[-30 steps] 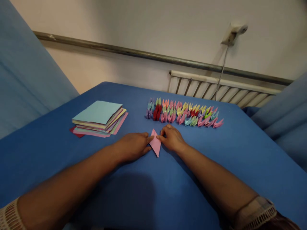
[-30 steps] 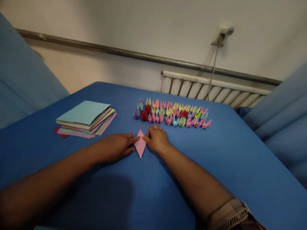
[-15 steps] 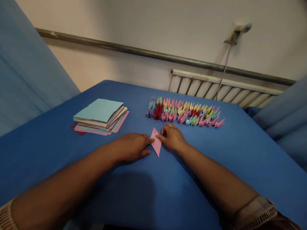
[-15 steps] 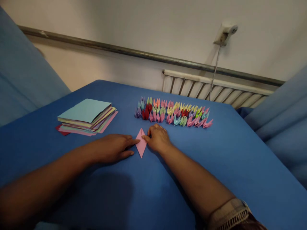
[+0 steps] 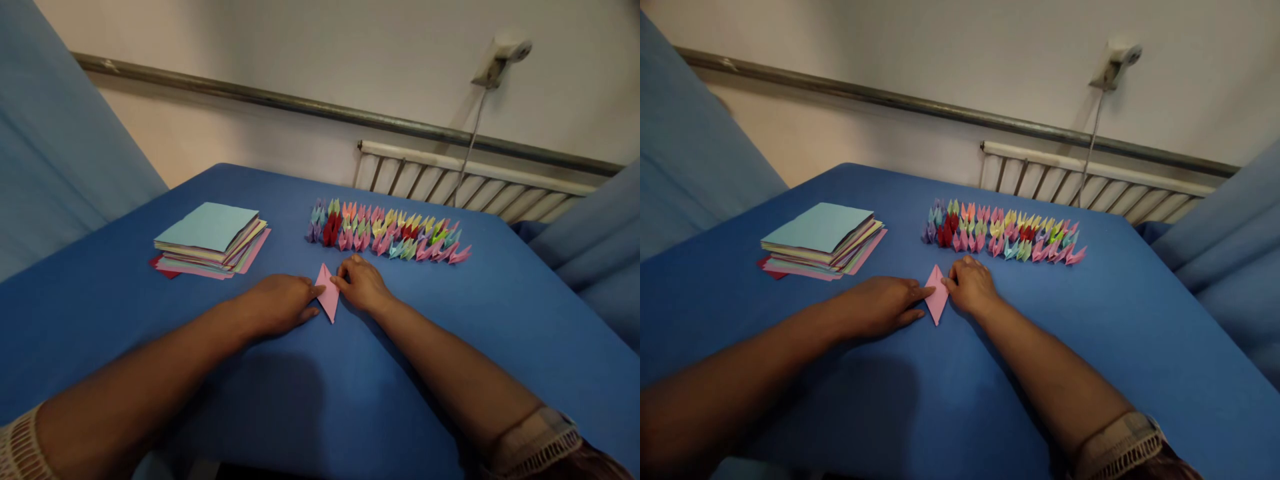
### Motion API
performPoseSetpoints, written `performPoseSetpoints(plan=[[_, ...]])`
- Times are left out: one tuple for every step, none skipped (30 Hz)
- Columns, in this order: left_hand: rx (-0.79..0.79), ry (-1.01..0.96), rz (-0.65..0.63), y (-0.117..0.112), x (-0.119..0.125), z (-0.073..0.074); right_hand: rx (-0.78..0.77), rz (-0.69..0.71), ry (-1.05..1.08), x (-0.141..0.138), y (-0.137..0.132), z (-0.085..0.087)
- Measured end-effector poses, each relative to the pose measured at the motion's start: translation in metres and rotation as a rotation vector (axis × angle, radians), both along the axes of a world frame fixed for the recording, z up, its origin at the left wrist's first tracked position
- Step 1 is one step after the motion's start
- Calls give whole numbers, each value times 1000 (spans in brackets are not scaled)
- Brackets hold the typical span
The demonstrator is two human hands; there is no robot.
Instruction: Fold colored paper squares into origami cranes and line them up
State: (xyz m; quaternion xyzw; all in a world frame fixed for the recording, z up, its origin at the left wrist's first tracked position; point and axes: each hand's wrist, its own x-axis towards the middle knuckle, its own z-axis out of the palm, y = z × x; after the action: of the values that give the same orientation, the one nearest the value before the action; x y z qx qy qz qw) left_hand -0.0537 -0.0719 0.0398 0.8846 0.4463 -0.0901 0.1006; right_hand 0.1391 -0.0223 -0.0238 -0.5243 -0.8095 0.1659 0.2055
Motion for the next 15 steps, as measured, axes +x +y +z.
performPoseSetpoints(plan=[[-3, -9, -10, 0, -1, 0, 1, 0, -2, 0, 0, 0], [-5, -20, -18, 0, -1, 0, 3, 0, -5, 0, 0, 0], [-3, -35, -25, 0, -1, -1, 6, 1, -7, 0, 0, -1], [-1, -50, -31, 1, -1, -2, 10, -1, -7, 0, 0, -1], [1, -61, -35, 1, -2, -2, 16, -1, -7, 0, 0, -2], [3, -68, -37, 2, -2, -3, 22, 0, -6, 0, 0, -2], [2, -72, -39, 3, -2, -3, 29, 2, -5, 0, 0, -3], [-1, -74, -42, 4, -2, -3, 35, 2, -4, 0, 1, -3], [-7, -75, -43, 5, -2, -3, 41, 4, -3, 1, 1, -4], [-16, -73, -41, 5, -2, -2, 48, 7, -3, 1, 1, -4], [-25, -70, -36, 6, -2, -1, 53, 9, -4, 1, 1, -4], [-30, -64, -29, 6, -1, 0, 56, 10, -6, 1, 1, -4], [-31, -57, -17, 6, 0, 1, 58, 11, -6, 1, 0, -4], [-30, -48, -5, 6, 1, 2, 57, 12, -5, 1, 0, -4], [-28, -41, 4, 6, 1, 3, 54, 17, -1, 1, -1, -3]])
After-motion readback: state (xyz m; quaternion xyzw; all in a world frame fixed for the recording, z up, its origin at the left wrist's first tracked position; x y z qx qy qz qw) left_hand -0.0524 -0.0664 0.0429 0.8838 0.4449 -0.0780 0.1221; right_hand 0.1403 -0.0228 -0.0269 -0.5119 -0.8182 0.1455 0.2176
